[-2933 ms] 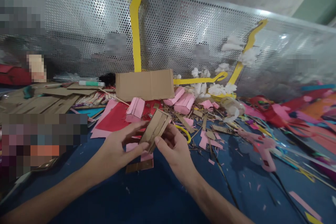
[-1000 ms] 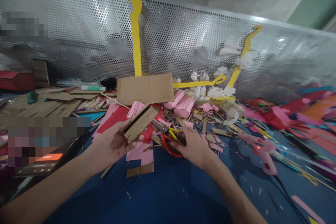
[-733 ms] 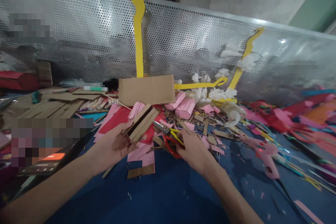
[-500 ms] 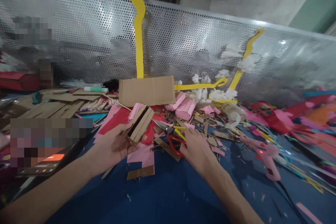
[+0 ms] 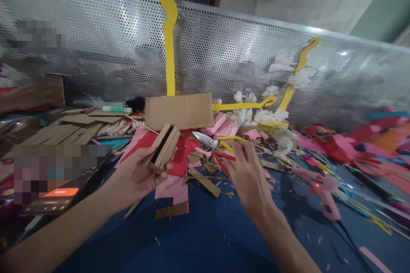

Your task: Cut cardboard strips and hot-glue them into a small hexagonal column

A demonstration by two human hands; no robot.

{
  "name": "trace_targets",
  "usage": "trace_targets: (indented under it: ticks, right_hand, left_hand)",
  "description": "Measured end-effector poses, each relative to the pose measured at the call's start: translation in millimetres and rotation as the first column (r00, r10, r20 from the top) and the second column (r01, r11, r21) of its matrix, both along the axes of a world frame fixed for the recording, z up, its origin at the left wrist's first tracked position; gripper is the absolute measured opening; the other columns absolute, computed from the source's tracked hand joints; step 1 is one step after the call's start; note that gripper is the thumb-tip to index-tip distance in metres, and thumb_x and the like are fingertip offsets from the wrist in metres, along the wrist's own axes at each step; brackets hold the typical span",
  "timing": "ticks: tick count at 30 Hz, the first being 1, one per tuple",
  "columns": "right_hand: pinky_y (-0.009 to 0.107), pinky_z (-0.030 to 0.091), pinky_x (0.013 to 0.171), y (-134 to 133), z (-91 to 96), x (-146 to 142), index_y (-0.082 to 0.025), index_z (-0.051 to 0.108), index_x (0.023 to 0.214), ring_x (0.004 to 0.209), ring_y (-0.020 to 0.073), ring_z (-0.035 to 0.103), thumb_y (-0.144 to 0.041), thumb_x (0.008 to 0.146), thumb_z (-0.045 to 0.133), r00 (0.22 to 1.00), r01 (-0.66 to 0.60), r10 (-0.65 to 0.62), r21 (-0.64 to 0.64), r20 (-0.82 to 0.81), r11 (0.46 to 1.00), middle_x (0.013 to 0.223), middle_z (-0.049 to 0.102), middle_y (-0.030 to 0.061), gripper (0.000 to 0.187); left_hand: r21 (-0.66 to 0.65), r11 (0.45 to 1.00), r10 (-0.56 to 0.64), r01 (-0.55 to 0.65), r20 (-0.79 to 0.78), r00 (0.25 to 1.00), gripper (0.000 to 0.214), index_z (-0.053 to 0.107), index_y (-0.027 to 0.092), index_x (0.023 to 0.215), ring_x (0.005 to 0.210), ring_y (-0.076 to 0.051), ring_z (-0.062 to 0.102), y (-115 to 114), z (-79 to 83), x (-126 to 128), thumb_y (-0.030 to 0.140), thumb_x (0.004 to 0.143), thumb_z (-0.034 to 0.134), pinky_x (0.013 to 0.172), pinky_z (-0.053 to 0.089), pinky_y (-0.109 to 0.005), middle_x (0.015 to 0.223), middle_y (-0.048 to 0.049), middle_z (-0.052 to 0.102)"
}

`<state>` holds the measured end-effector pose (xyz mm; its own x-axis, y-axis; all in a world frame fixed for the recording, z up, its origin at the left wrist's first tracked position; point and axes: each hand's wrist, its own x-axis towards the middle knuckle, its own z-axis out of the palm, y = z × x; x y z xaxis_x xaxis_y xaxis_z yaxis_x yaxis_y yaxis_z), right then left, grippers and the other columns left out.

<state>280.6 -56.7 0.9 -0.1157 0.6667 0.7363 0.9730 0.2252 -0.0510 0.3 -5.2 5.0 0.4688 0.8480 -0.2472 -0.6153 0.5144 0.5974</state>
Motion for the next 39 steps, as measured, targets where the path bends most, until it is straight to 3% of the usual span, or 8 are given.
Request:
trace_targets:
  ticks: [5,7,10,14,18,22,27,39]
  right_hand:
    - [0.053,0.054,0.107,5,-1.5,7,-0.026,0.063,0.127,0.118,0.0338,0.063,-0.032,0.099,0.067,0.961,0.037,-0.012,0.084,-0.276,0.996,0.124,0.062,0.0136,0.028]
    - [0.048,0.058,0.098,9,-4.1,10,-0.025,0.066,0.116,0.108,0.0307,0.066,-0.039,0.090,0.078,0.808,-0.053,0.060,0.029,-0.586,0.998,0.119,0.065,0.0112,0.032]
    - [0.037,0.059,0.073,13,-7.9,11,-0.024,0.065,0.110,0.080,0.0219,0.067,-0.054,0.085,0.079,0.408,-0.342,0.116,-0.034,-0.906,0.939,0.103,0.070,0.0074,0.041]
    - [0.031,0.049,0.050,12,-11.9,1,-0.022,0.069,0.096,0.049,0.0129,0.051,-0.062,0.090,0.072,0.320,-0.542,0.066,-0.126,-0.945,0.831,0.080,0.070,0.0040,0.040]
    - [0.032,0.059,0.067,9,-14.0,-5,-0.022,0.069,0.102,0.076,0.0210,0.072,-0.049,0.085,0.081,0.427,-0.592,0.088,-0.204,-0.900,0.780,0.093,0.077,0.0060,0.034]
    - [0.043,0.059,0.096,5,-8.7,4,-0.023,0.067,0.107,0.111,0.0308,0.074,-0.037,0.088,0.075,0.668,-0.439,0.155,-0.217,-0.728,0.872,0.116,0.079,0.0104,0.025]
    - [0.049,0.060,0.096,0,1.0,10,-0.025,0.074,0.114,0.109,0.0354,0.077,-0.037,0.087,0.074,0.883,-0.251,0.096,-0.289,-0.459,0.924,0.120,0.081,0.0105,0.029]
    - [0.050,0.056,0.105,6,-12.5,17,-0.025,0.073,0.126,0.123,0.0343,0.072,-0.030,0.091,0.068,0.948,-0.200,0.104,-0.307,-0.301,0.930,0.137,0.074,0.0102,0.036]
  left_hand:
    - [-0.026,1.000,0.010,-0.011,-0.027,1.000,0.025,0.073,0.009,0.110,0.067,-0.020,0.065,-2,9.2,0,0.025,0.099,0.057,0.056,0.059,-0.031,0.092,-0.0143,0.074]
    - [-0.015,1.000,0.008,-0.009,-0.043,0.999,0.027,0.073,0.009,0.110,0.067,-0.019,0.064,-3,10.2,0,0.025,0.099,0.055,0.056,0.058,-0.031,0.096,-0.0150,0.075]
    - [0.031,0.999,-0.024,0.026,-0.046,0.999,0.027,0.073,0.011,0.114,0.066,-0.018,0.063,-3,6.5,-2,0.027,0.099,0.058,0.059,0.057,-0.031,0.101,-0.0145,0.076]
    - [0.074,0.997,-0.014,0.018,-0.051,0.999,0.021,0.074,0.015,0.109,0.065,-0.018,0.064,1,-0.6,-3,0.025,0.095,0.062,0.061,0.056,-0.031,0.092,-0.0093,0.076]
    - [0.074,0.997,-0.001,0.006,-0.069,0.998,0.026,0.074,0.013,0.114,0.076,-0.020,0.070,4,-1.8,-2,0.024,0.093,0.062,0.065,0.058,-0.032,0.103,-0.0121,0.079]
    - [0.101,0.994,0.045,-0.040,-0.051,0.998,0.030,0.073,0.013,0.117,0.075,-0.020,0.070,5,-2.4,-1,0.027,0.091,0.066,0.062,0.057,-0.031,0.111,-0.0137,0.079]
    - [0.155,0.984,0.105,-0.089,-0.100,0.989,0.029,0.072,0.012,0.114,0.073,-0.020,0.070,2,-1.5,-2,0.028,0.089,0.071,0.064,0.057,-0.031,0.101,-0.0113,0.079]
    - [0.455,0.890,0.160,-0.025,-0.261,0.952,0.056,0.063,0.023,0.143,0.061,-0.012,0.055,1,-8.8,1,0.036,0.091,0.078,0.055,0.050,-0.024,0.086,-0.0021,0.067]
